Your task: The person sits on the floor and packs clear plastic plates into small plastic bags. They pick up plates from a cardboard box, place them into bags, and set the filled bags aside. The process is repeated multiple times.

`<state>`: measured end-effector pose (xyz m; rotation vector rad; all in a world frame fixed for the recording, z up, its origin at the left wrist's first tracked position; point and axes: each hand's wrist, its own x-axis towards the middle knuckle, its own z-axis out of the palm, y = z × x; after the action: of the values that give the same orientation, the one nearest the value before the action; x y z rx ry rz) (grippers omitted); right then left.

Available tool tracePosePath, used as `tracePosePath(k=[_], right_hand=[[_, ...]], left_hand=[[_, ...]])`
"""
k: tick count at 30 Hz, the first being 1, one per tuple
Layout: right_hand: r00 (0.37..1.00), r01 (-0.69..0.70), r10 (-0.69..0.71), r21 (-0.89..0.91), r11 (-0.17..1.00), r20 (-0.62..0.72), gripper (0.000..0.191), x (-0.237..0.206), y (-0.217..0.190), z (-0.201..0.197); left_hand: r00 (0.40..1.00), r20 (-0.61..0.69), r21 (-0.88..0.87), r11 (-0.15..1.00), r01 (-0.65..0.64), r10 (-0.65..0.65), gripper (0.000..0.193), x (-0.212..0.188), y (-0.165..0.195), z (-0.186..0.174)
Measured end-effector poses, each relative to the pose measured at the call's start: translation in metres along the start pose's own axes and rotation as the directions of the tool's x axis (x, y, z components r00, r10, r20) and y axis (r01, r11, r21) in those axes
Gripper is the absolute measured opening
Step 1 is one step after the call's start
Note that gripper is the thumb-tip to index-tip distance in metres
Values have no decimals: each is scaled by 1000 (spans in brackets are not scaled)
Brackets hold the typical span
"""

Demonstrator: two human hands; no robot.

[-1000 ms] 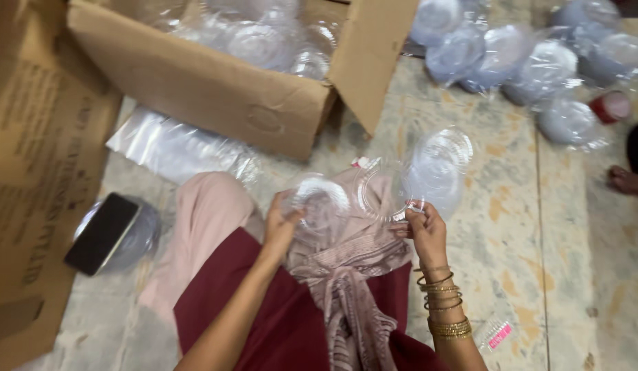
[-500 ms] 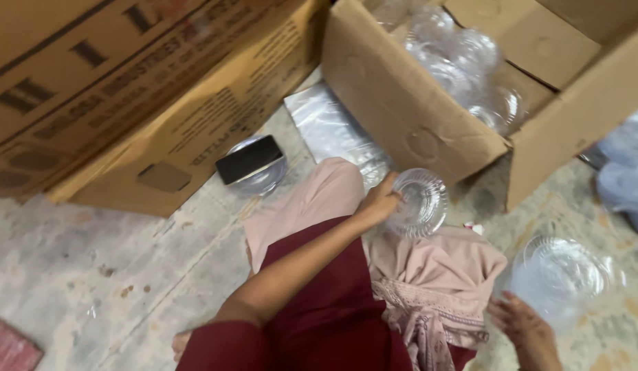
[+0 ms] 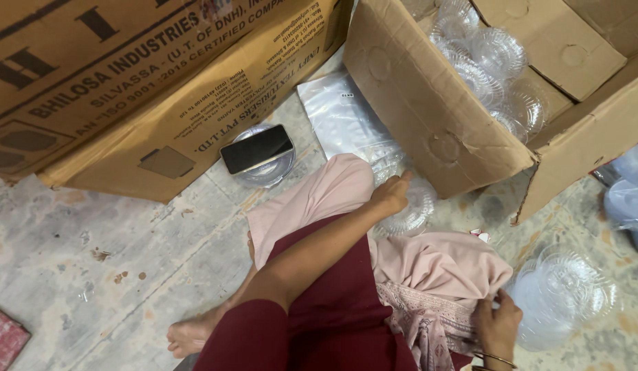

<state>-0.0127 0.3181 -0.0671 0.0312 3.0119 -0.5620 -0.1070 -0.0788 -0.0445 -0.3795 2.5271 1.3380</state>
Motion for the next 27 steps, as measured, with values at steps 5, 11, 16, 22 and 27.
tracePosePath(k=[5,11,16,22,27], right_hand=[[974,72,-88,-82,994,-208,82,-16,-41,30],[977,24,-26,-10,1000,-210,79,-25,-66,20],[968,55,-55,-10,998,-245,76,-25,-68,20],[962,55,-47,23,998,-269,77,-25,-73,20],[965,127,-83,169,977,-247,69,-28,-79,-11]], left_hand=[[974,-193,150,984,-91,119,67,0,3,6],[940,-285,164,976,-147,189,63,-7,4,3],[954,-248,64,986,-157,168,56,-12,3,-3],[926,-270,2,962,-273,264,43,-12,-1,-1],[907,-240,-263,876,-404,346,18,-20,14,-2]])
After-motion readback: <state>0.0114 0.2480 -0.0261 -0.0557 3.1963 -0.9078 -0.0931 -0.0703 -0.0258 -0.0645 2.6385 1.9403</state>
